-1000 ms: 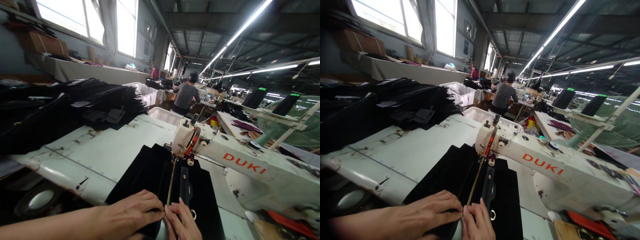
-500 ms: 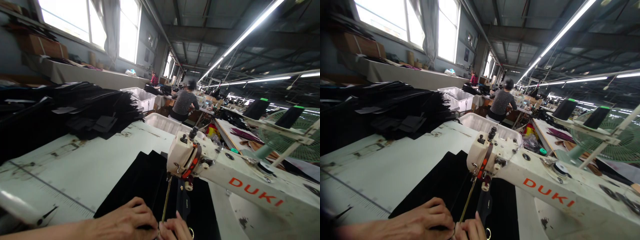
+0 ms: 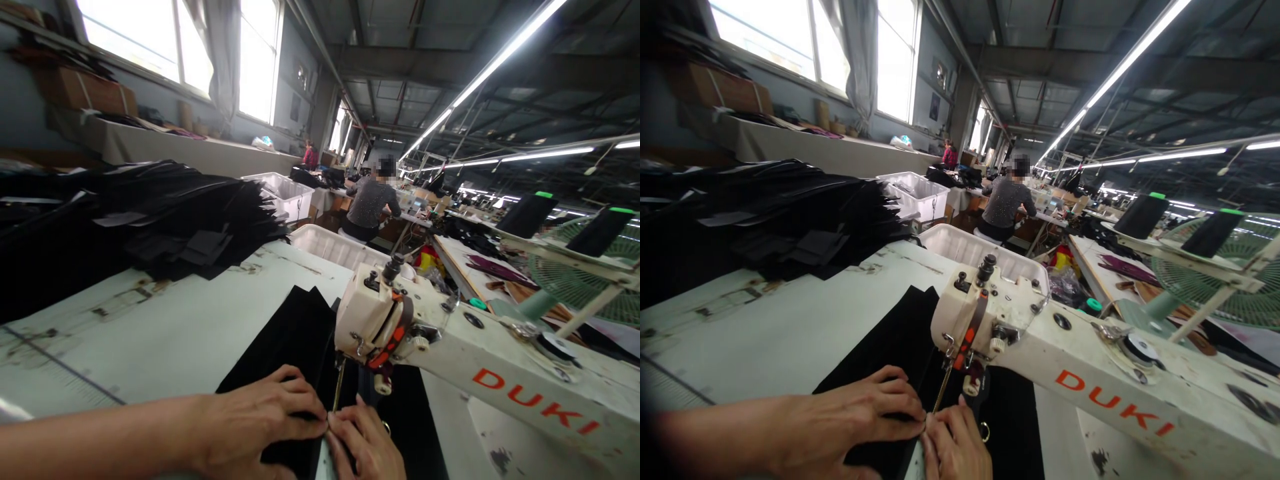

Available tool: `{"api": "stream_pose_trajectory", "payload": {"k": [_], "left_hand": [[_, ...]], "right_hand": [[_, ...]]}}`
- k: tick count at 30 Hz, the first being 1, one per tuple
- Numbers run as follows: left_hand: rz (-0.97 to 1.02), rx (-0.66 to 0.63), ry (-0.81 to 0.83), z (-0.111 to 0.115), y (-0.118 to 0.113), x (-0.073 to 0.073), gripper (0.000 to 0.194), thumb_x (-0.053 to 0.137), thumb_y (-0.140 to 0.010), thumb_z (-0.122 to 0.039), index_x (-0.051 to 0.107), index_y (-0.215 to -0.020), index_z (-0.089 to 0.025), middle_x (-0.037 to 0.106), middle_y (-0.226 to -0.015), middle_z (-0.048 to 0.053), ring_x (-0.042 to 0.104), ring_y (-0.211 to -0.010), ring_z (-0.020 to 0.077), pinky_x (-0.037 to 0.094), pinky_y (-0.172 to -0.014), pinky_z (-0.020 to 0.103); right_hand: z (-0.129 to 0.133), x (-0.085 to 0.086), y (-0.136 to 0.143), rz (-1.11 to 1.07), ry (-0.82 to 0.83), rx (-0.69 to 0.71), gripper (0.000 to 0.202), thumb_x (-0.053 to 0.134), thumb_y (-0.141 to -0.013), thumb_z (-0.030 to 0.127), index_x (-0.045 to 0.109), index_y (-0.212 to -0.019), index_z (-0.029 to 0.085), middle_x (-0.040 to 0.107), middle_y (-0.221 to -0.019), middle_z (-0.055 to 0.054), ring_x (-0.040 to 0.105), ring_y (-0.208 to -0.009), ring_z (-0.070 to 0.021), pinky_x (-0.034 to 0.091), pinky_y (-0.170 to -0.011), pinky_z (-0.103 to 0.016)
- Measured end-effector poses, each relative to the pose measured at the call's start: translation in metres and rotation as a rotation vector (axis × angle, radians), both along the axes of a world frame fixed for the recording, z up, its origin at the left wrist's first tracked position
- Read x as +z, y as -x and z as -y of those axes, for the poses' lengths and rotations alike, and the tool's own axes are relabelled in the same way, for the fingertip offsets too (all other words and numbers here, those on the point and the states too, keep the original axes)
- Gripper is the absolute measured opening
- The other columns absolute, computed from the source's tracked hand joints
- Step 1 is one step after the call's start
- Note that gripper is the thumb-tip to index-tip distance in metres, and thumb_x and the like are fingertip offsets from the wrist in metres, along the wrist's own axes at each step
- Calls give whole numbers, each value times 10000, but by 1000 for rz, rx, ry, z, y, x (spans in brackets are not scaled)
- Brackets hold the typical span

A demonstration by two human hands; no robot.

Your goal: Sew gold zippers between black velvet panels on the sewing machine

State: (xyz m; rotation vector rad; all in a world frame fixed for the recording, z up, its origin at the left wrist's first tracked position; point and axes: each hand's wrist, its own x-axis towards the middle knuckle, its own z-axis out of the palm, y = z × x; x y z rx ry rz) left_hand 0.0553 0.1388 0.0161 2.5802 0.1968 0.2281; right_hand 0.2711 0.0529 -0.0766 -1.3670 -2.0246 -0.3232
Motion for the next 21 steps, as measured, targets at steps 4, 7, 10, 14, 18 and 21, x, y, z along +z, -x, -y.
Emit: {"api": "stream_pose_trajectory", "payload": {"k": [4,7,10,14,18,21], "left_hand": [[37,-8,-15,-11,-4,-3,560,704,-787,-267,561,-1327,-221,637,-1258,98,584,-1119,287,315,-1066,423],[96,-28,-27,-20,-7,-9,552,675,-827,-304,538,-1356,-228,632,-1266,108,585,-1121,290,308,-1069,429],[116,-34,-58,-30,-10,-16,538,654,-854,-344,531,-1363,-222,623,-1269,115,578,-1127,291,310,-1071,428],[108,-33,-121,-39,-14,-23,534,646,-862,-360,530,-1361,-210,607,-1271,122,570,-1120,287,320,-1070,424],[129,-21,-178,-46,-17,-28,514,646,-865,-356,546,-1342,-193,616,-1237,117,577,-1102,277,319,-1080,412],[174,0,-209,-49,-17,-35,501,640,-874,-386,556,-1335,-210,625,-1233,101,586,-1100,265,318,-1089,403]], "right_hand": [[-11,8,-10,67,43,85,220,438,-958,213,652,-930,251,676,-790,-5,694,-759,-141,587,-762,-209],[-19,9,-15,52,67,75,221,442,-960,202,656,-934,249,683,-802,-5,692,-725,-130,584,-713,-195],[-25,10,-17,43,64,40,238,439,-969,219,675,-954,250,702,-849,-19,710,-777,-146,586,-727,-213],[-31,12,-16,40,57,-23,287,415,-992,257,697,-940,241,723,-883,-38,719,-789,-164,595,-716,-247],[-37,15,-15,35,-20,-79,343,392,-1009,329,709,-932,220,732,-886,-56,725,-774,-181,607,-673,-280],[-35,12,-18,41,-50,-55,339,389,-1012,363,699,-998,228,724,-904,-43,721,-778,-163,605,-678,-262]]}}
